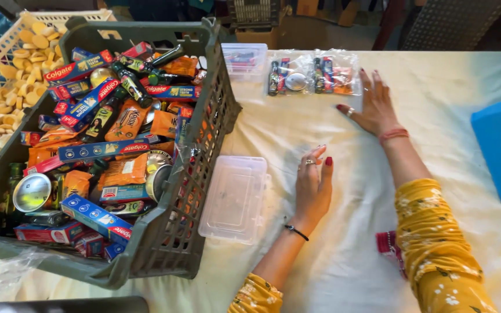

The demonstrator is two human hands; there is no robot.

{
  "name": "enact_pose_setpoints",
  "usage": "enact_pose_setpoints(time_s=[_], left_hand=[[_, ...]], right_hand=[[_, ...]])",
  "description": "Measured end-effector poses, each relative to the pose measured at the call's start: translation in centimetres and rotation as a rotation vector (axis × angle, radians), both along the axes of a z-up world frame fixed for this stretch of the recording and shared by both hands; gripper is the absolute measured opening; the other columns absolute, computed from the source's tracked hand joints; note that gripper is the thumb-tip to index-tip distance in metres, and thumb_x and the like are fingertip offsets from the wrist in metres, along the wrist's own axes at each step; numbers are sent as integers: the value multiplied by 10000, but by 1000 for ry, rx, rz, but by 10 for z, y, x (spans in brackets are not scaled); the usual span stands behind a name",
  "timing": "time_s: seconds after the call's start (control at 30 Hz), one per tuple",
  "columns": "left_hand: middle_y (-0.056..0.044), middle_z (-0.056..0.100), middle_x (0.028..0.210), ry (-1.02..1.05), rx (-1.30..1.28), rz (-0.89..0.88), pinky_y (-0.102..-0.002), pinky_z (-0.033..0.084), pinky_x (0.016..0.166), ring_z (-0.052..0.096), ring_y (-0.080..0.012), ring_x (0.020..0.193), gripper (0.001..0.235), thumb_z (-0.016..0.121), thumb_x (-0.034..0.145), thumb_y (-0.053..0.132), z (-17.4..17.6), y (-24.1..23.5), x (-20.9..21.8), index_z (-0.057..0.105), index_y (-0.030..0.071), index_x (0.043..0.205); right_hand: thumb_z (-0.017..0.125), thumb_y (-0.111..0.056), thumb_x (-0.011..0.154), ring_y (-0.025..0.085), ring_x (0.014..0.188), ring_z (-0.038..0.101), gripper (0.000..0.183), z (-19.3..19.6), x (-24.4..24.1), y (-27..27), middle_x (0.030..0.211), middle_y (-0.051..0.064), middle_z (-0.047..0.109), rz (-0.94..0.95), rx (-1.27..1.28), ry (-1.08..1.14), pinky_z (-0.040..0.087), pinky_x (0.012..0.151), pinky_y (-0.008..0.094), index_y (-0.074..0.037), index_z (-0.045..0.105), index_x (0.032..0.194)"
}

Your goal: The person wipes a small bottle, a toothpaste box, and a small orange packet with a red patterned cloth. They then place the items into a clear plastic bag and set the bag aside. The person repeats the process by wiping a small round tin with the cloth.

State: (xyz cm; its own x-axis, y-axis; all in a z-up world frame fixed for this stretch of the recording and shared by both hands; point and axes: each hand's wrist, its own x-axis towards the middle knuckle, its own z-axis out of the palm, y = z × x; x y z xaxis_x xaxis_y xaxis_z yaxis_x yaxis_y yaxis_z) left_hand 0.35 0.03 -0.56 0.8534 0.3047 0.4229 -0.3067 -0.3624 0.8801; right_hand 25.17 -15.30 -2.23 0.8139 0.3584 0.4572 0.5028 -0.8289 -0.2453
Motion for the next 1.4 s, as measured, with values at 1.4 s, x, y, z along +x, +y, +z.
enact_pose_setpoints(time_s=[1.4], left_hand=[[-230, 667, 1214, 438, 1190, 647, -574, 502, 892, 611, -460, 1145, 653, 618, 984, 477, 226, 349, 36, 464, 101, 1494]], right_hand=[[696, -288, 906, 358, 1273, 568, 415, 1, -180, -138, 1381, 154, 631, -126, 20, -37, 425, 1080, 499, -113, 690, 1282]])
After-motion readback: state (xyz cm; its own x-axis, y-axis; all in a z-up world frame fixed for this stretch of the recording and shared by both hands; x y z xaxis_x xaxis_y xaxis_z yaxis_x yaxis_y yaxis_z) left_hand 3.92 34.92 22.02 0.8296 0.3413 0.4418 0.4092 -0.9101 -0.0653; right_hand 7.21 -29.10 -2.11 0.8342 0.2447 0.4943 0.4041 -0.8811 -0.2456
